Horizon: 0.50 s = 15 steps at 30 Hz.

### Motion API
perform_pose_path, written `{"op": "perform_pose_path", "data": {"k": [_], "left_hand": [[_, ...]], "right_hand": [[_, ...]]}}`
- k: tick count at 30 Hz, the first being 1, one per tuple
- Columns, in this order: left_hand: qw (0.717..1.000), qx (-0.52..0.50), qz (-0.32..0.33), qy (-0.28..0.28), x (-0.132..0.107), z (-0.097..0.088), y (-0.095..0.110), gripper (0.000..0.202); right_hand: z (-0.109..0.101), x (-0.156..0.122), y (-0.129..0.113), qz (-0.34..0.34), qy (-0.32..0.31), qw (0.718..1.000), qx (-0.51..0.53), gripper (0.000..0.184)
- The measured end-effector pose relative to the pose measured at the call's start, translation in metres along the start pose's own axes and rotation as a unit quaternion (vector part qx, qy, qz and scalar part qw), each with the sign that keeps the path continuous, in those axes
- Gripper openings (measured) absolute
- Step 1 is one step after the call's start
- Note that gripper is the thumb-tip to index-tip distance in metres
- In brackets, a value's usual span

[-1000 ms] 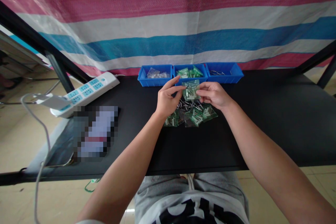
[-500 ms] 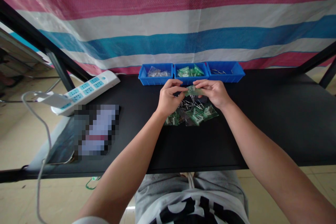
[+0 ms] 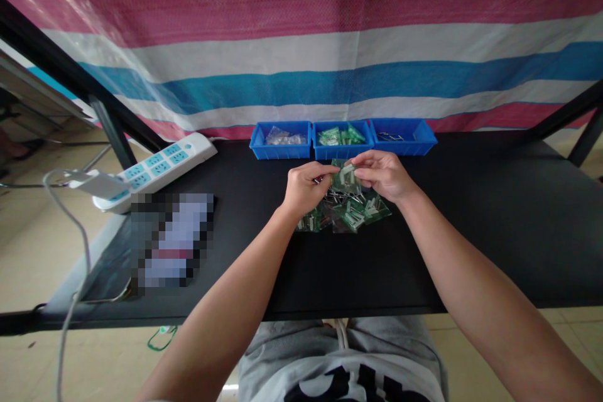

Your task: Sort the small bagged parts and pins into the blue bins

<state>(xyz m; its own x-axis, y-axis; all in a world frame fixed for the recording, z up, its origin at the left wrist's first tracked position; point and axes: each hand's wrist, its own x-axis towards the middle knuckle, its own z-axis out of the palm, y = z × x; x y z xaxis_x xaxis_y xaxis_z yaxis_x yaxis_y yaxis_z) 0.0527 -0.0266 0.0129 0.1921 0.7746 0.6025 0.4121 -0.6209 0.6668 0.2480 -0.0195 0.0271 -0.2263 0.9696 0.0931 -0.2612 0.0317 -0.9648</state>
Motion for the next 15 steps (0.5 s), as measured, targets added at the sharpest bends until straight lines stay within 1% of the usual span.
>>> {"op": "perform_pose_path", "data": {"k": [4,6,8,11,13,15], "left_hand": [[0.998,-0.017,0.061,-0.018,0.001,0.000,0.000,0.025],[0.997,-0.007,0.079,-0.018,0.002,0.000,-0.002,0.024],[0.997,0.015,0.070,-0.008,0.003,0.000,-0.005,0.026],[0.998,0.045,0.035,0.021,0.005,-0.003,-0.009,0.035],[0.998,0.054,0.021,0.036,0.005,-0.004,-0.011,0.035],[0.997,0.057,0.013,0.040,0.006,-0.005,-0.013,0.033]], "right_hand": [[-0.001,0.001,0.001,0.040,-0.009,0.999,-0.029,0.028],[-0.003,0.003,0.004,0.043,0.005,0.998,-0.040,0.029],[-0.006,0.006,0.006,0.022,0.043,0.998,-0.039,0.028],[-0.011,0.010,0.006,-0.028,0.120,0.992,-0.035,0.029],[-0.015,0.009,0.002,-0.051,0.139,0.988,-0.052,0.040],[-0.017,0.008,-0.002,-0.056,0.117,0.989,-0.073,0.058]]}}
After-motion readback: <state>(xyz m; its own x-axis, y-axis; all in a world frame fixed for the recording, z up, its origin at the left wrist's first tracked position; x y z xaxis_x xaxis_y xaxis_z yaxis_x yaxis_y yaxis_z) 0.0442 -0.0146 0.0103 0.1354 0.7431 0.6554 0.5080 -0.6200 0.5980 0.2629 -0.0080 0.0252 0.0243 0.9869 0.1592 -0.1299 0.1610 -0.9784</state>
